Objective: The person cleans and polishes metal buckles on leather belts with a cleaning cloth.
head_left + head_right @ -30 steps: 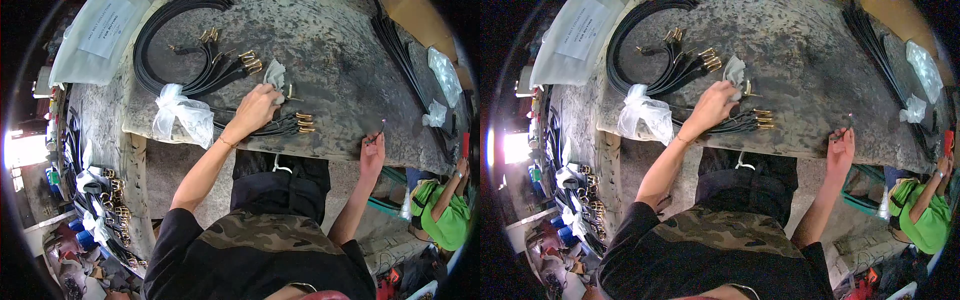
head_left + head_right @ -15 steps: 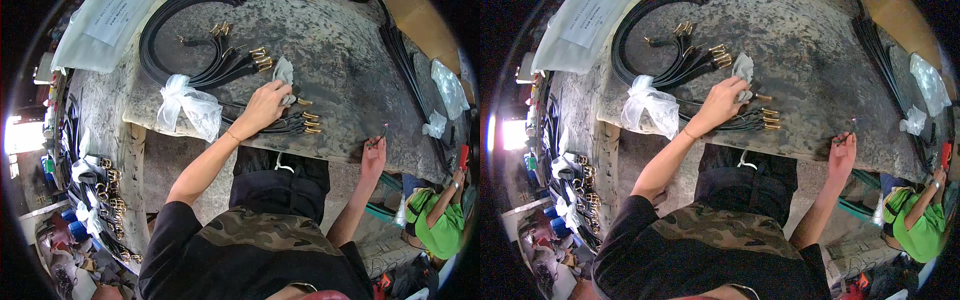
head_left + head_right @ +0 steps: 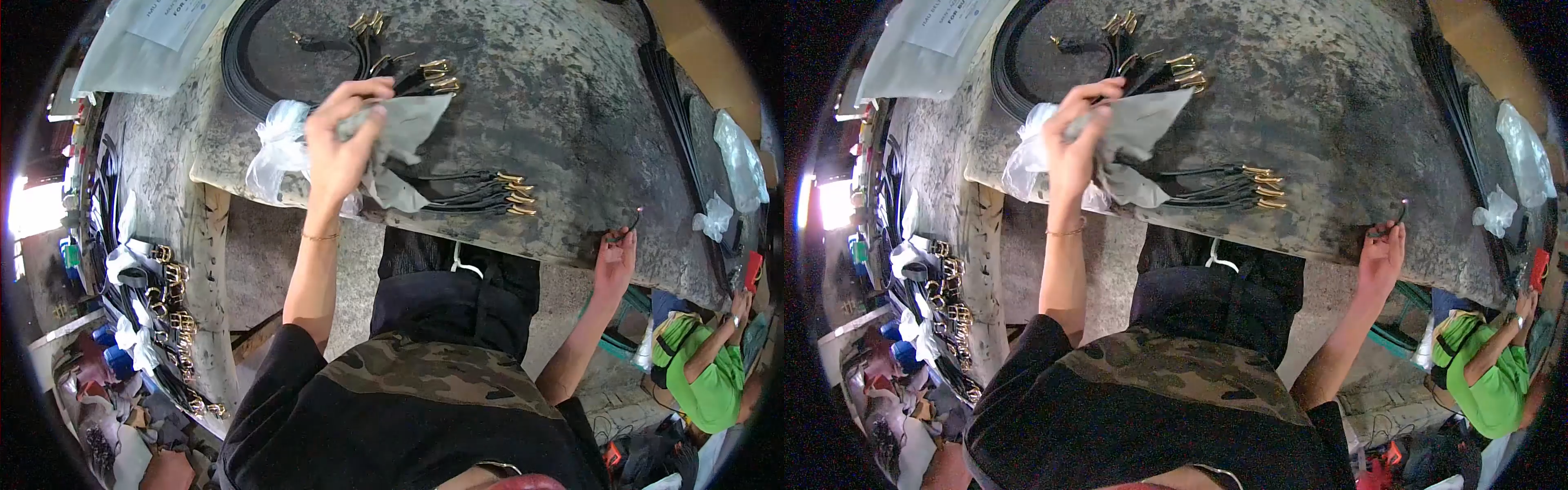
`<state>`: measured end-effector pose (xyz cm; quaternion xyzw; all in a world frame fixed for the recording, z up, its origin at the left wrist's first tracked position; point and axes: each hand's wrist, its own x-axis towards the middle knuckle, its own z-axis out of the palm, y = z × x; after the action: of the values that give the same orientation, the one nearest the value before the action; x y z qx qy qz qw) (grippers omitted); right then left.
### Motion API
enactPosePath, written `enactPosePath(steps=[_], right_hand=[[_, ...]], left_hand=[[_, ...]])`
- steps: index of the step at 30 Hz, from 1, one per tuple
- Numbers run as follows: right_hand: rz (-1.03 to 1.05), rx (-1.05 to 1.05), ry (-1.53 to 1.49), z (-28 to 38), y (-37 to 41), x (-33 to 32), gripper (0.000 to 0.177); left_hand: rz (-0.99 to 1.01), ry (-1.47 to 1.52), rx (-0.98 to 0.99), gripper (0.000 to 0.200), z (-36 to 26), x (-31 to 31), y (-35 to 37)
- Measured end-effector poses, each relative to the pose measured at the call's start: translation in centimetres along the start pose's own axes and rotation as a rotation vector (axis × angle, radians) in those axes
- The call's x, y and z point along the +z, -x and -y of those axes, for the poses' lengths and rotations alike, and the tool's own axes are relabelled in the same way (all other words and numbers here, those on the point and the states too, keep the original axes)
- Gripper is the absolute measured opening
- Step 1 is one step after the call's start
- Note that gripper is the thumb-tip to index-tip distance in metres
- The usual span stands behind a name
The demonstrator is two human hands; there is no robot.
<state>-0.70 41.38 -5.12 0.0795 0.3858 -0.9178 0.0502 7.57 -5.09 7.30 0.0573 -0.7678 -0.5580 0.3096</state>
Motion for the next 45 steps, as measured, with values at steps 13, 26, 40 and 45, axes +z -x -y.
enactPosePath(steps=[13,26,40,45], right_hand=[[-0.079,-0.032,0.138,0.4,0.6,1.1,0.016],[-0.029,-0.01,0.125,0.6,0.5,0.8,0.015],[-0.019,-0.078,0.137,0.1,0.1,-0.3,0.015],[0.013,-0.062,0.091,0.0,0.6,-0.5,0.015]], left_hand=[[0.548,-0.695,-0.03,0.039,-1.8,6.7,8.8],[0.379,-0.59,0.076,0.027,-0.3,6.7,9.6],[0.627,-0.721,0.007,0.018,-0.1,7.4,5.7],[0.547,-0.623,0.014,0.023,-0.6,7.5,7.2]])
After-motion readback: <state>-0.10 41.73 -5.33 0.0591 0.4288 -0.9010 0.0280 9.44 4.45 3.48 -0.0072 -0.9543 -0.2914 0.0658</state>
